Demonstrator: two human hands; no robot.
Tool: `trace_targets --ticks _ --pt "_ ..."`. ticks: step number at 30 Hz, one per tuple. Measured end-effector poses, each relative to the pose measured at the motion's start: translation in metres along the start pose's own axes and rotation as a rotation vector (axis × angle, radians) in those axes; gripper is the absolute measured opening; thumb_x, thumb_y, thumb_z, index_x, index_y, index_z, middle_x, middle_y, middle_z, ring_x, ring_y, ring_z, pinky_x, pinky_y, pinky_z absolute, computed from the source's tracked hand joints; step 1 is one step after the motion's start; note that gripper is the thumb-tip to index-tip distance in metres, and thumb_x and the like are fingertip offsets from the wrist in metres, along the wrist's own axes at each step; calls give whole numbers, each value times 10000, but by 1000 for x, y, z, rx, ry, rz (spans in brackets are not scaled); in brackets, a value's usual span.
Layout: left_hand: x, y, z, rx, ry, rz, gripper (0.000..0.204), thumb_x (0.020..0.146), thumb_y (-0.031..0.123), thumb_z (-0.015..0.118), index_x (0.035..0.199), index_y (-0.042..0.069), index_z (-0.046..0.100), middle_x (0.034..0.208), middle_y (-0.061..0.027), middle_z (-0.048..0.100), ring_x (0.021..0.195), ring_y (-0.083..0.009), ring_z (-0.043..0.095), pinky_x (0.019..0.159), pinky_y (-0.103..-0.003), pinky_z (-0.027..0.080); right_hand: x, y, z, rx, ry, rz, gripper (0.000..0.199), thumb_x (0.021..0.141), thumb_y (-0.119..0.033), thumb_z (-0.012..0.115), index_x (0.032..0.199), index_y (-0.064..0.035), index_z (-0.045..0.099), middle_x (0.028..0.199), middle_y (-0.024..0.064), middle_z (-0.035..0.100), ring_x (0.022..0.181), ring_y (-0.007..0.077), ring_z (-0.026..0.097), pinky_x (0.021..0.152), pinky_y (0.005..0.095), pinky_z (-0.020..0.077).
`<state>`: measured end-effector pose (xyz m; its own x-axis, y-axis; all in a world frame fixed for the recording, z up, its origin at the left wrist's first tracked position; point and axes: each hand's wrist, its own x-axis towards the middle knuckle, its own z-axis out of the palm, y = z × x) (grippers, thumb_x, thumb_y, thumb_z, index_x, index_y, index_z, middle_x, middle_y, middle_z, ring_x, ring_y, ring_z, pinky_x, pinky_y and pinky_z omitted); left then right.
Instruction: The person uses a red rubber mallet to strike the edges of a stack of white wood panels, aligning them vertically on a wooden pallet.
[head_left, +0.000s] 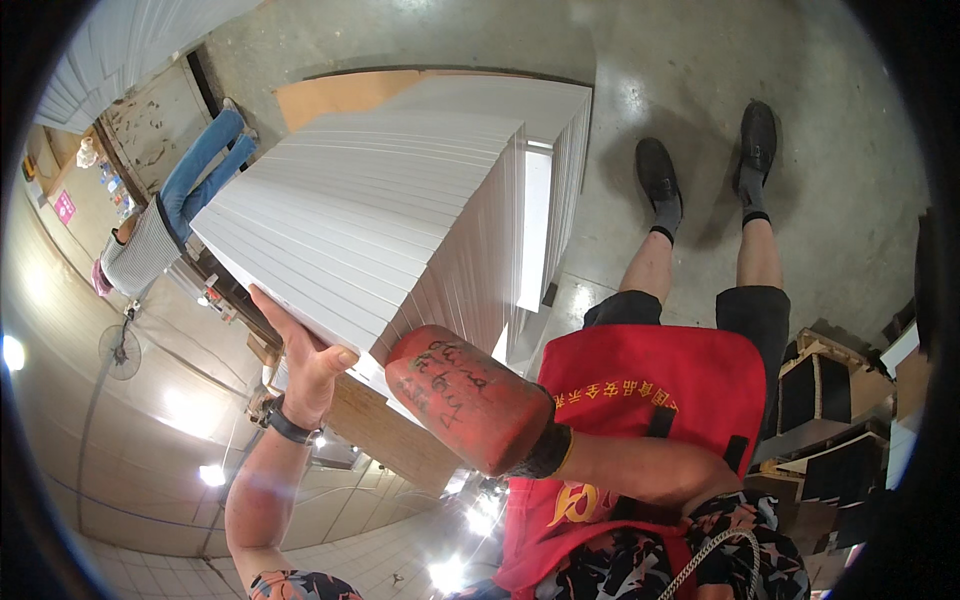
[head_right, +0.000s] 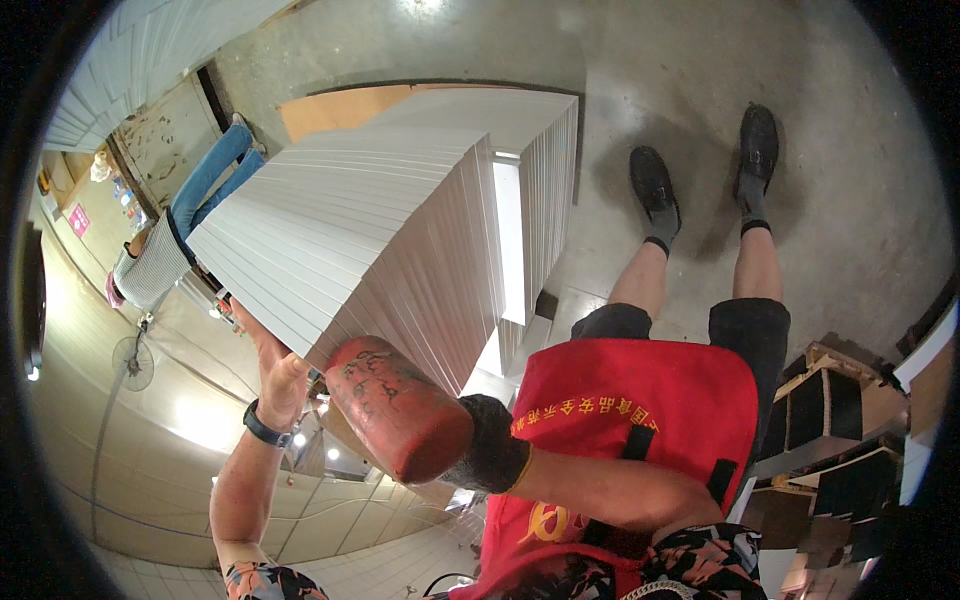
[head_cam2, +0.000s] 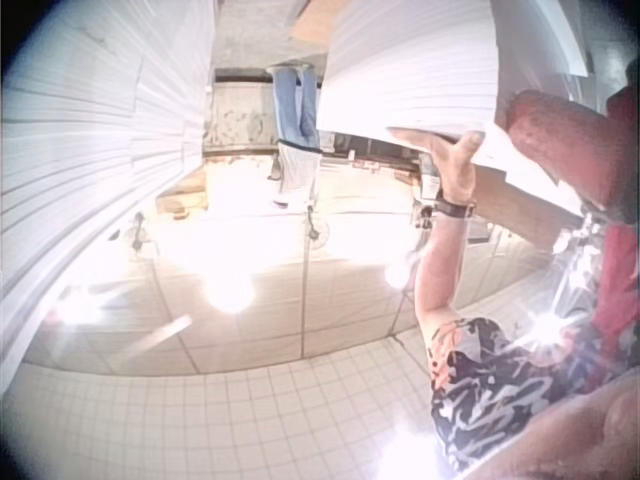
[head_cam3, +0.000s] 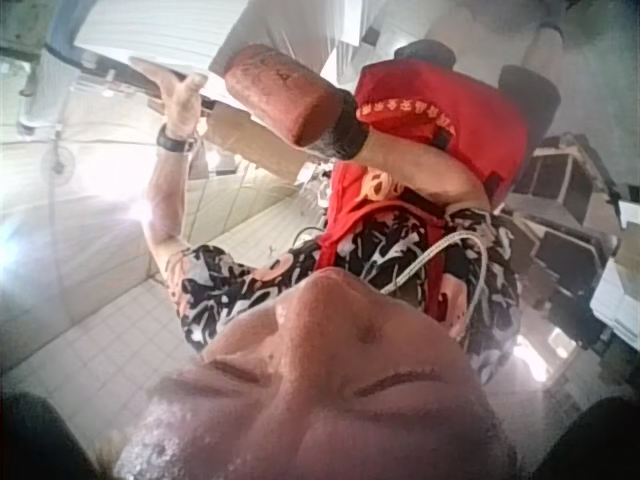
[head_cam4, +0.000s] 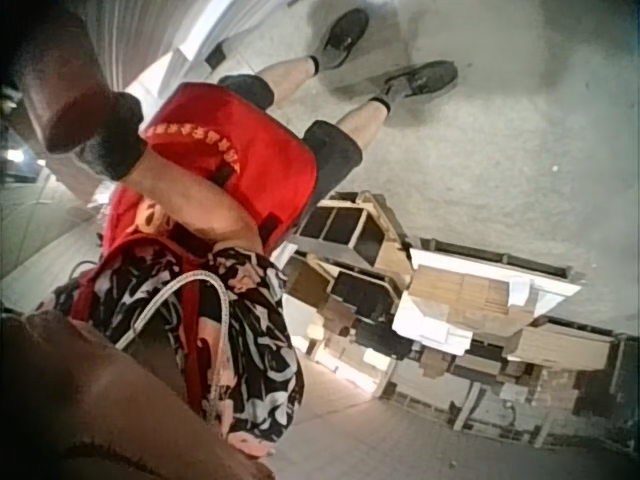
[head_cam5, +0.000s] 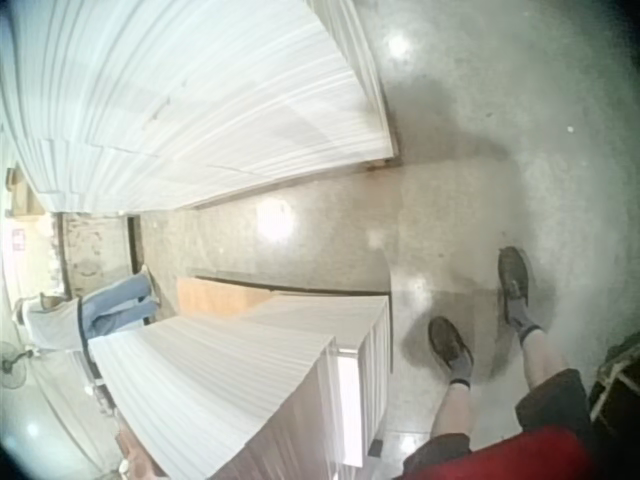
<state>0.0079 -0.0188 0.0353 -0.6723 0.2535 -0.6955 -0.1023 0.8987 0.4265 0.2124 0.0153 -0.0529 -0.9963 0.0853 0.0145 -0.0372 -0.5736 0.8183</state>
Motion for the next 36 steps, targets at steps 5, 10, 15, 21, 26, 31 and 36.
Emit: trace_targets --ticks 5,10,15,21,26,31,36 --pt "-2 -7 1 -15 24 4 1507 544 455 861 1421 141 -325 1527 -152 10 1394 -292 124 1132 -440 187 -7 -3 2 -523 153 -42 433 959 -150 422 1375 -46 363 1391 97 407 1253 215 416 1039 332 344" --pt "-1 -7 -3 44 11 45 1499 553 496 849 1422 138 -320 1535 -161 -20 1410 -299 90 1139 -455 172 -15 -1 -7 -1482 207 -167 428 934 -155 454 1343 -45 395 1357 113 430 1210 241 443 989 361 370" --pt "2 -6 -2 69 24 47 1522 523 538 847 1427 126 -305 1535 -175 -31 1414 -310 80 1144 -459 162 -38 5 -33 -2851 72 -256 423 909 -161 485 1311 -44 428 1323 129 453 1167 266 471 939 391 397" --pt "0 -8 -1 88 33 7 1532 497 557 840 1437 108 -283 1532 -165 -7 1405 -302 104 1144 -451 156 -53 24 -62 -3278 -62 -193 417 879 -167 523 1273 -43 466 1283 148 480 1116 297 503 878 426 430" --pt "1 -8 -4 105 45 22 1516 502 540 838 1446 101 -265 1532 -152 19 1404 -293 112 1144 -446 155 -57 30 -76 -3291 -95 -130 412 854 -172 555 1241 -42 499 1249 164 503 1073 323 531 828 456 457" --pt "0 -6 1 91 68 44 1512 499 531 841 1453 113 -255 1534 -143 32 1405 -287 111 1144 -447 153 -61 35 -90 -3313 -149 -49 407 829 -178 586 1209 -41 531 1215 180 526 1030 349 558 778 485 484" --pt "1 -6 4 61 63 28 1504 503 526 843 1457 120 -247 1535 -135 37 1405 -281 110 1145 -447 145 -67 40 -103 -3356 -205 28 403 805 -183 618 1177 -41 563 1182 196 549 988 374 585 728 515 511"
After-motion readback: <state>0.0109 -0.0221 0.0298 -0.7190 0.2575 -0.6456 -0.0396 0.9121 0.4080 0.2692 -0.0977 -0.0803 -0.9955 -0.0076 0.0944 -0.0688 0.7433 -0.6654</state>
